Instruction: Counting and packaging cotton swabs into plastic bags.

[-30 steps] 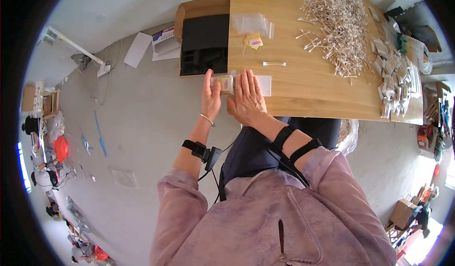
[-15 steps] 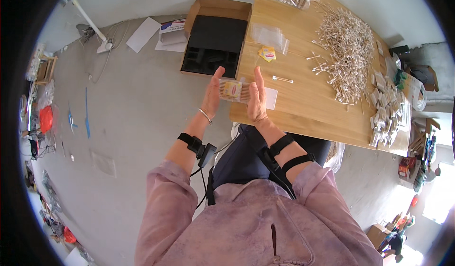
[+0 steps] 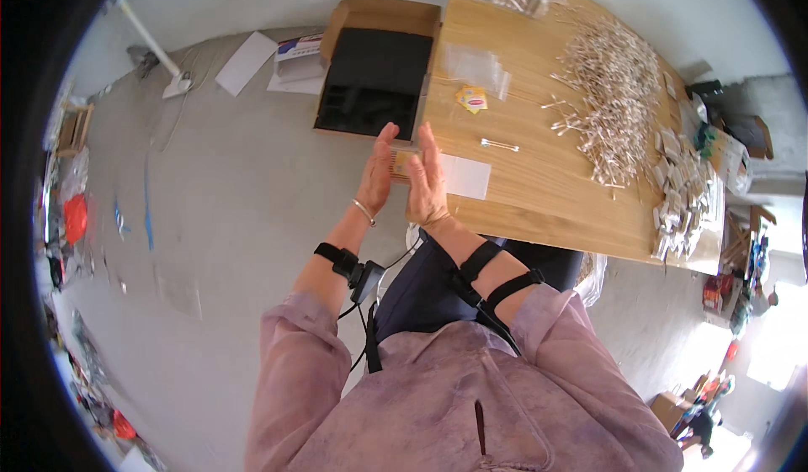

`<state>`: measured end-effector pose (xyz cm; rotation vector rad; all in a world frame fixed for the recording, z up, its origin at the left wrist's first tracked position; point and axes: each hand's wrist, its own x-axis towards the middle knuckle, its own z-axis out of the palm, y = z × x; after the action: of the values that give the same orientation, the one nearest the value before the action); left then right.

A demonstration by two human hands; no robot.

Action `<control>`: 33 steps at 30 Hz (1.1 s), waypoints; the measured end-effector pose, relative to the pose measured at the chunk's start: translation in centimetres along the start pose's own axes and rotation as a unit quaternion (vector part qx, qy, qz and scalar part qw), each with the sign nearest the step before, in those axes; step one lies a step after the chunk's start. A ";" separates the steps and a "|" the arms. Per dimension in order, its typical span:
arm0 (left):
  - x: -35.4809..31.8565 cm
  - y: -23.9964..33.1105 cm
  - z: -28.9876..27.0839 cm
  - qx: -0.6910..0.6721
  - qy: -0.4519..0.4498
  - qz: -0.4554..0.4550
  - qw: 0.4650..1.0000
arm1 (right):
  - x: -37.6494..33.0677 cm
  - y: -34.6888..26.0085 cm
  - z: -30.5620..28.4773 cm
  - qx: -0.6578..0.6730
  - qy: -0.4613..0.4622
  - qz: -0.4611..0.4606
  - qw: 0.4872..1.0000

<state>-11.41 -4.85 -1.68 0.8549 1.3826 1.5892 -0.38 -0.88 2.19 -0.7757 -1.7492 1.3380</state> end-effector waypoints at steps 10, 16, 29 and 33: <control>2.3 -3.1 -3.4 0.080 -0.046 -0.084 0.992 | 0.3 0.1 0.7 -0.005 -0.012 -0.018 1.000; 2.7 -1.8 0.1 0.067 -0.022 -0.098 0.993 | 0.1 2.1 -2.2 -0.136 -0.025 -0.084 0.987; 1.4 2.3 14.9 0.425 -0.122 0.224 0.869 | -4.1 3.1 -22.8 -0.438 0.069 -0.089 0.892; 6.1 0.1 20.8 0.461 -0.103 0.266 0.841 | -6.5 2.1 -25.6 -0.436 0.180 -0.042 0.881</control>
<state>4.68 9.24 1.54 2.0665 1.8539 1.0606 24.96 6.72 2.20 -1.3062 -2.0084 0.2377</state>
